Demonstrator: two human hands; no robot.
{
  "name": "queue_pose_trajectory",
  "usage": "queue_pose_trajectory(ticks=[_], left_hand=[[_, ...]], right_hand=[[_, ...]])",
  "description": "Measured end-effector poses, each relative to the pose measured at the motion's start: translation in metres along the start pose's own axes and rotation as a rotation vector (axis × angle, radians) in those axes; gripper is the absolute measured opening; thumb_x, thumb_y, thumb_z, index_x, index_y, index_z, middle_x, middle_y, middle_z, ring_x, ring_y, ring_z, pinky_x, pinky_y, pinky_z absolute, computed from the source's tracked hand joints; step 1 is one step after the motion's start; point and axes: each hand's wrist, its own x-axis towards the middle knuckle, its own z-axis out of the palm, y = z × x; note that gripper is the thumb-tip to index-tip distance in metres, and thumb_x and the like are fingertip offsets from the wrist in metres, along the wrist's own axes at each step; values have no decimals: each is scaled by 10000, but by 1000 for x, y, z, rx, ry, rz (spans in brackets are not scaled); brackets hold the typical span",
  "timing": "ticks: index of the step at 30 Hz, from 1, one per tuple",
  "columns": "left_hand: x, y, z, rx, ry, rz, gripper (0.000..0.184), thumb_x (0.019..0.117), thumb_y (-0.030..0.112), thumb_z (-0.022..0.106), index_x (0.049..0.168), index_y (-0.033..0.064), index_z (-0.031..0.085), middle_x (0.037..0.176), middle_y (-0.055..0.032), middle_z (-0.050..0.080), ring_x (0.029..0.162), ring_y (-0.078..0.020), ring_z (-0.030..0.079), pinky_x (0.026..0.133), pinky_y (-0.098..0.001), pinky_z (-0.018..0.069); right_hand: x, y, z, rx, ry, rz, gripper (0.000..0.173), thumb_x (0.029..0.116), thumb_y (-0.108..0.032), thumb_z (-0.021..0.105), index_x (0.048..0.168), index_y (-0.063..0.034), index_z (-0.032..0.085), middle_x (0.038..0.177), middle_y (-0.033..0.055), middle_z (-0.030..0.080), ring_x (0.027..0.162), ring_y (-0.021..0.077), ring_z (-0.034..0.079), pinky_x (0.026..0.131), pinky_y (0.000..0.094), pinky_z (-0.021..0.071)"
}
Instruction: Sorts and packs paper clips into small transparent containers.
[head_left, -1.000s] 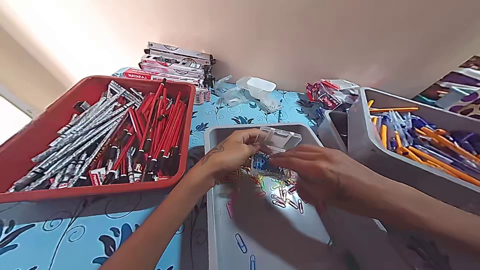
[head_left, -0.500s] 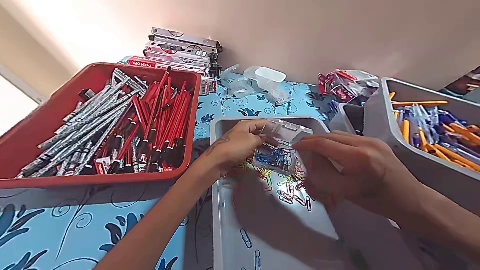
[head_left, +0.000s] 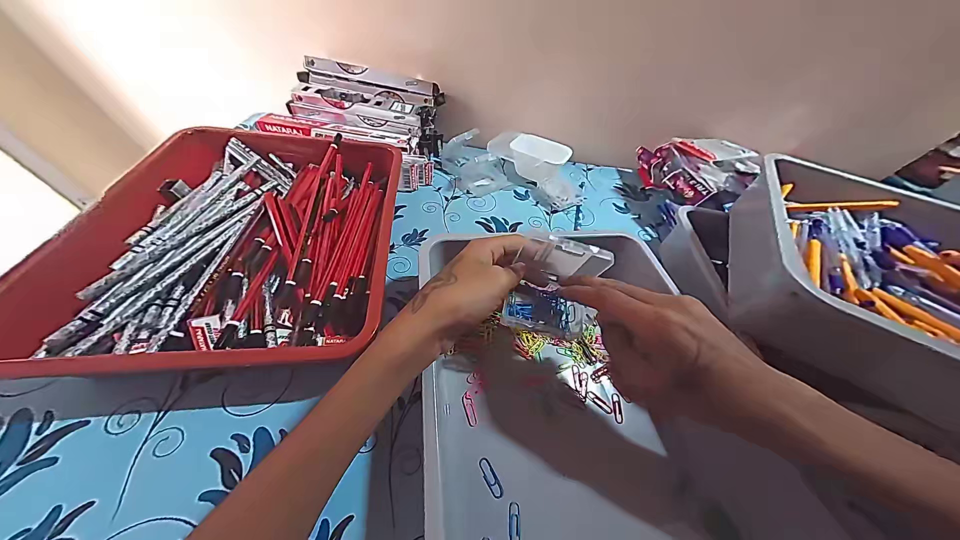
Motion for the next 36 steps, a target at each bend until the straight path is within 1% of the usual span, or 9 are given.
queue_pose_trajectory(ticks=[3,8,14,20,23,28,30,33,36], left_hand=[[-1,0,0,3,-8,27,254,1074,57,432,1204,94,648,1048,-14,700,881,-56,660,732,-231,544],[0,-2,-1,62,-6,61,260,1083,69,424,1226,89,641,1078,-24,703,906,-62,665,762,-247,551],[-1,-1,-1,62,7,42,269,1082,65,421,1249,92,629,1077,-23,701,873,-52,653,720,-229,533],[-1,-2,-1,118,6,38,283,1076,57,417,1238,115,642,1110,-23,702,878,-57,657,682,-220,523],[-1,-1,-1,76,8,28,296,1074,42,415,1264,114,630,1079,-14,712,849,-36,659,659,-199,515],[-2,-1,-1,64,38,14,276,1071,45,426,1232,100,642,1065,-18,693,871,-39,650,709,-212,525],[-3,-1,0,61,50,8,272,1070,51,429,1220,112,647,1043,-7,697,819,-28,643,640,-188,504],[-1,0,-1,25,33,19,251,1073,49,426,1190,101,642,1037,-8,698,843,-39,651,683,-205,525],[-1,1,0,4,49,4,251,1076,49,427,1197,104,639,1024,3,700,832,-23,652,659,-181,518]], right_hand=[[2,-1,-1,18,98,-2,363,920,-59,491,1227,-78,684,1009,24,697,639,38,567,522,205,463],[5,-3,4,-3,-30,45,466,918,-70,476,1359,-40,623,1292,122,668,705,146,650,516,313,487],[14,-7,3,8,4,95,406,951,-95,494,1331,-46,628,1062,64,630,622,77,542,494,242,440],[26,-7,5,-289,-53,62,185,961,-158,579,1013,-31,702,800,90,596,550,225,586,423,347,394],[30,-7,3,-303,-12,47,147,950,-127,578,931,-30,688,769,98,590,571,246,598,434,366,388],[26,-9,5,-102,76,22,254,975,-199,547,1026,-82,767,780,28,609,579,136,570,453,282,394],[24,-10,3,-53,49,36,269,994,-200,543,1073,-96,778,807,20,618,610,119,582,475,268,422],[23,-5,2,-27,8,35,243,973,-228,563,1004,-128,782,803,1,624,642,109,603,504,270,441],[22,0,-2,112,51,66,227,975,-205,581,1051,-153,788,854,-51,648,697,15,590,570,178,476]])
